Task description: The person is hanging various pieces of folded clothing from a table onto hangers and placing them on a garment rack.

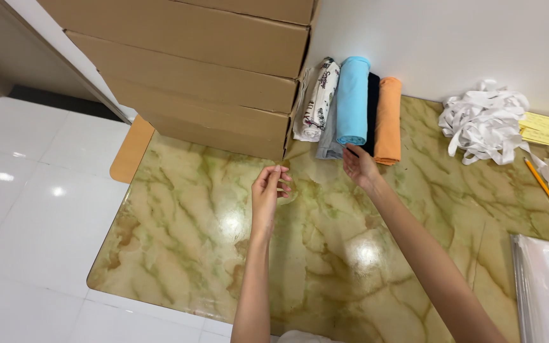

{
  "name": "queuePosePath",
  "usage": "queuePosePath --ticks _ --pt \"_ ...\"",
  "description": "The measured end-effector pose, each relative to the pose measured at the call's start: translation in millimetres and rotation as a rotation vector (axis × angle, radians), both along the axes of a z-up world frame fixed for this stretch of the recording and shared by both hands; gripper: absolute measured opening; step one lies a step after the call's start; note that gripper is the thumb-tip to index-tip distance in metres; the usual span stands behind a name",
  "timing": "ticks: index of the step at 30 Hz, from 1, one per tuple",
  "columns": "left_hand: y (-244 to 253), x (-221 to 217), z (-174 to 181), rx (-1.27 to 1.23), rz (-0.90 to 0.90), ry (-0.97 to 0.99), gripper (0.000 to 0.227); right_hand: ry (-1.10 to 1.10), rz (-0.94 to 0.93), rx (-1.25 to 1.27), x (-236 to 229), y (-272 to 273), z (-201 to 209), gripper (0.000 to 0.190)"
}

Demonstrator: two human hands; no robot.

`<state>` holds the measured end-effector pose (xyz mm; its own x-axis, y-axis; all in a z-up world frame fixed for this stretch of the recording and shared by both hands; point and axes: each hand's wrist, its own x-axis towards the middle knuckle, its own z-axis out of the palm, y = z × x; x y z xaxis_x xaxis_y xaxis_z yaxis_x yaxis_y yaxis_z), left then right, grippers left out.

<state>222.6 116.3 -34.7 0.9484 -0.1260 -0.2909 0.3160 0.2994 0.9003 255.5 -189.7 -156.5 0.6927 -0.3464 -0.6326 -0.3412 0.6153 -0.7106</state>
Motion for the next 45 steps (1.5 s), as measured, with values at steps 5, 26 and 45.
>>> queuePosePath --ticks 5,26,45 --pt "-3 21 -9 0.018 -0.003 0.009 0.023 -0.088 -0.074 0.077 23 -13 -27 0.044" --pt "-99 -21 -107 -0.295 -0.439 0.440 0.080 -0.158 -0.360 0.301 -133 96 17 0.007" --pt "-140 -183 4 0.000 -0.876 0.309 0.115 -0.048 -0.124 -0.160 -361 46 143 0.065"
